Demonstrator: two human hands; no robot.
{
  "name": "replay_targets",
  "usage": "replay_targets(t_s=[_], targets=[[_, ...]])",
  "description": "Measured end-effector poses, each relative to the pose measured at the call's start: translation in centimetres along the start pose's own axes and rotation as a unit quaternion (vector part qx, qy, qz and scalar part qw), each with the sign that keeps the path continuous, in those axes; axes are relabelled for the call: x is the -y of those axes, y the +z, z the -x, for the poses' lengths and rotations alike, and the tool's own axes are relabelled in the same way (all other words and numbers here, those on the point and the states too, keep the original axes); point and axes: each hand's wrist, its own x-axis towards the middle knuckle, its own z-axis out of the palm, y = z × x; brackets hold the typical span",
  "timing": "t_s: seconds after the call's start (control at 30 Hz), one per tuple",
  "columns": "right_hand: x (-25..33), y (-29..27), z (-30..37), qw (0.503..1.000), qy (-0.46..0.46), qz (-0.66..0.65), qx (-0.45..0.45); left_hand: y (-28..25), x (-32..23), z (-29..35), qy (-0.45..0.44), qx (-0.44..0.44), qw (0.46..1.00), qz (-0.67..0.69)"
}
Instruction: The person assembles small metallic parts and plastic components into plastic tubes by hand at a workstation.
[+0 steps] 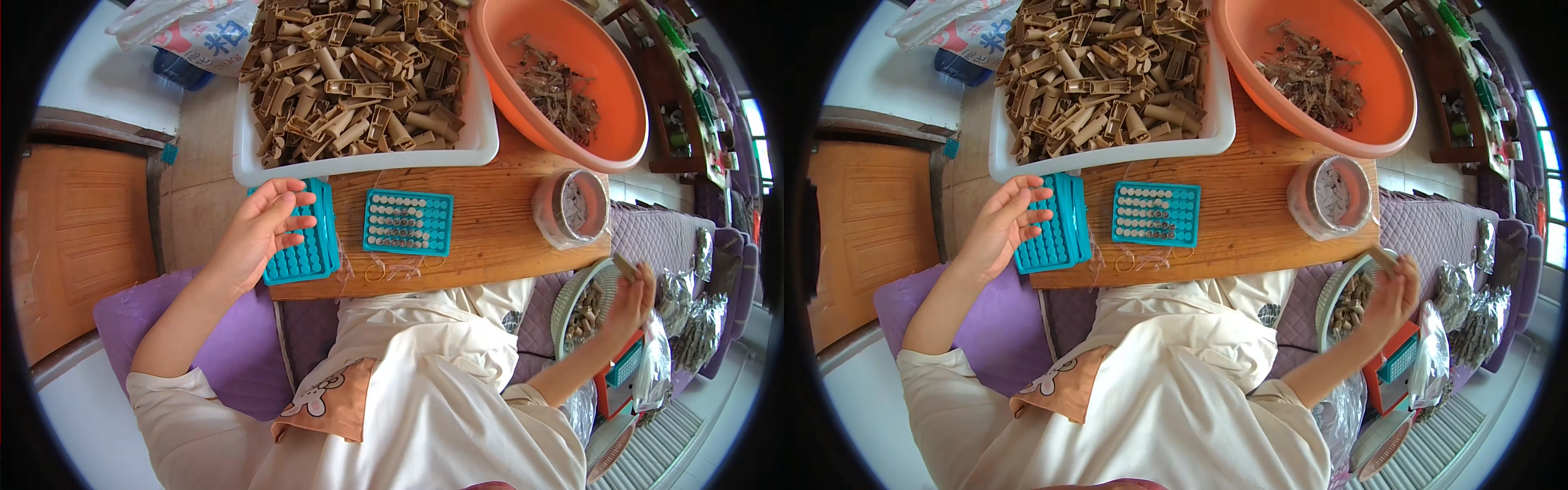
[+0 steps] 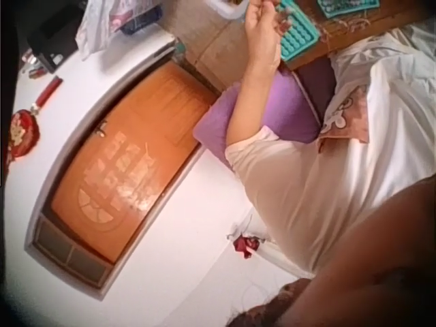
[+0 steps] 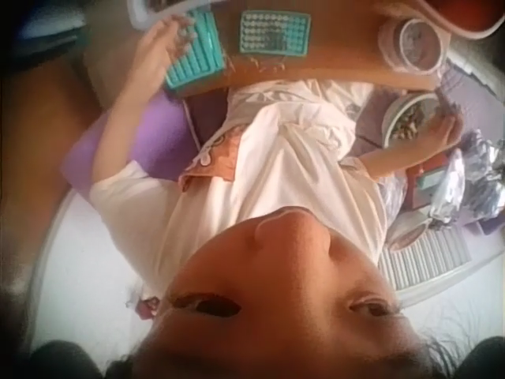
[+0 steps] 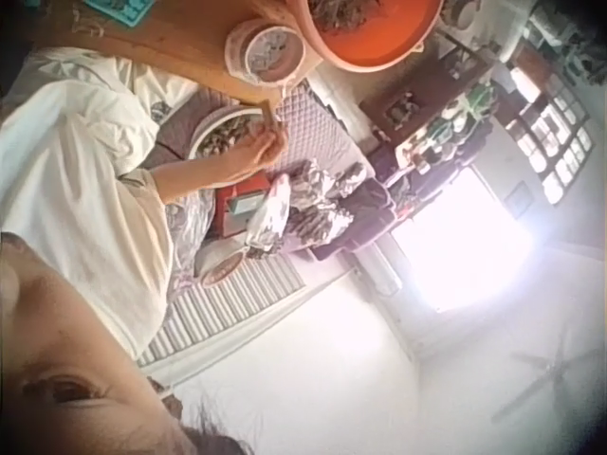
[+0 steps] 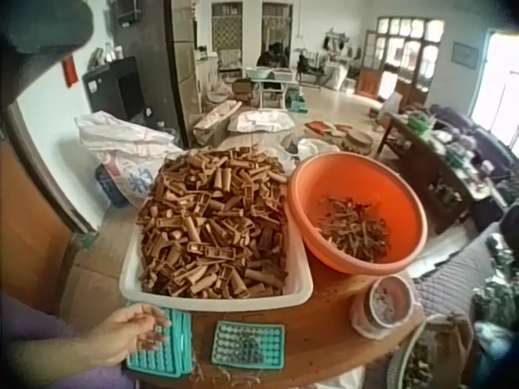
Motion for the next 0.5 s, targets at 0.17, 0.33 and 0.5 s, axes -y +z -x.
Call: replay_targets(t_s=[0.17,0.33,0.5], targets=[[-2.0,-11.3,-1.3,0.818,0.122,0.552,0.107,0.4,-0.1,-0.1,-0.04,-0.001,0.998,0.04],[0.6,0.4,-1.0,0.811,0.039,0.545,0.21,0.9,0.1,-0.4,-0.055,0.014,0.998,0.03],[3.2,23.0,1.6,0.878,0.072,0.18,0.438,0.2,1.2,0.0,-0.064,0.012,0.998,0.013]])
